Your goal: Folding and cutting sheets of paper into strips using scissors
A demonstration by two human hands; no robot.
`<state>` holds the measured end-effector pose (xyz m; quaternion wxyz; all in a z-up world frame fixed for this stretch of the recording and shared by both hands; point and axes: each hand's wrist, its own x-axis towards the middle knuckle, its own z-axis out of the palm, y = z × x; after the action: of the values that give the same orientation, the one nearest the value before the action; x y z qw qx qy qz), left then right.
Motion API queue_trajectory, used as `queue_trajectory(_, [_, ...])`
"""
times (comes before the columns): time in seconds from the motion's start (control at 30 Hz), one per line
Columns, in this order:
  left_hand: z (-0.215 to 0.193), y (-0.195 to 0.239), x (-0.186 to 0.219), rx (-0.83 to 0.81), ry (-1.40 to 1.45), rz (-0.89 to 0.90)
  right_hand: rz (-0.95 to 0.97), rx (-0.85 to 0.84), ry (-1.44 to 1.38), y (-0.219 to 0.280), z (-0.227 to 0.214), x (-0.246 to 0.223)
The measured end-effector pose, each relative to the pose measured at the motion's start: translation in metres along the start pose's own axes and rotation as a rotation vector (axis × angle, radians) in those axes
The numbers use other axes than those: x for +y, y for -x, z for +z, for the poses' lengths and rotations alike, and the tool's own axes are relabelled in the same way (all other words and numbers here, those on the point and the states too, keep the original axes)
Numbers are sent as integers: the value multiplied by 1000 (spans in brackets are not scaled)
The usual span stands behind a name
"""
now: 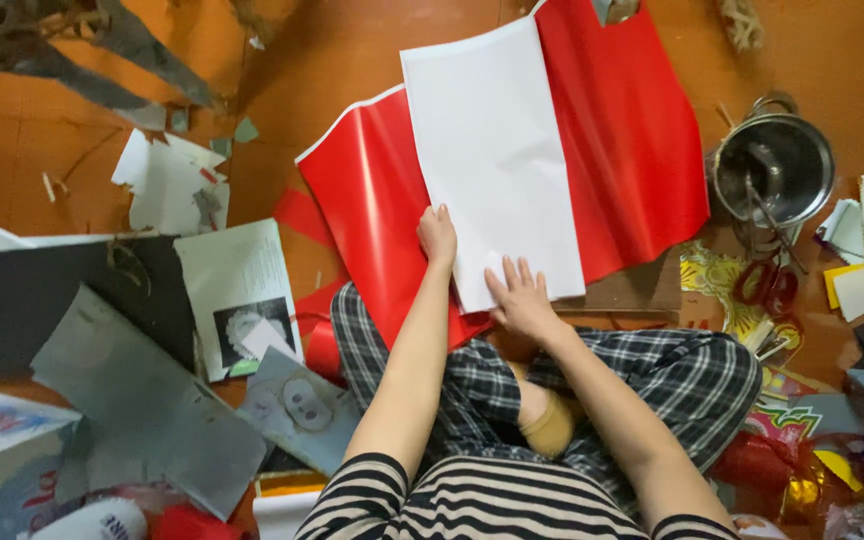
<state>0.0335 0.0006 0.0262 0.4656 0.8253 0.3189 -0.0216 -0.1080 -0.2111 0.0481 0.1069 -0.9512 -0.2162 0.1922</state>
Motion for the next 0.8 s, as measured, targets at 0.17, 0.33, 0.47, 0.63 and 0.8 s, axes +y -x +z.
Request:
queue_trajectory(0.17, [-2, 38, 44, 1, -234, 114, -57, 114, -116, -53, -54, 31])
queue_trajectory(0.33, [41, 21, 5, 497, -634, 418, 134, 423, 105, -149, -79, 94])
queue_trajectory(0.47, [43, 18, 5, 602, -708, 432, 242, 460, -30, -215, -155, 119])
queue_trajectory(0.63, [41, 20, 11, 693, -813, 438, 258, 376, -134, -324, -166, 165])
queue_trajectory(0.8, [39, 22, 4, 451, -685, 329, 131, 436, -141, -260, -193, 133])
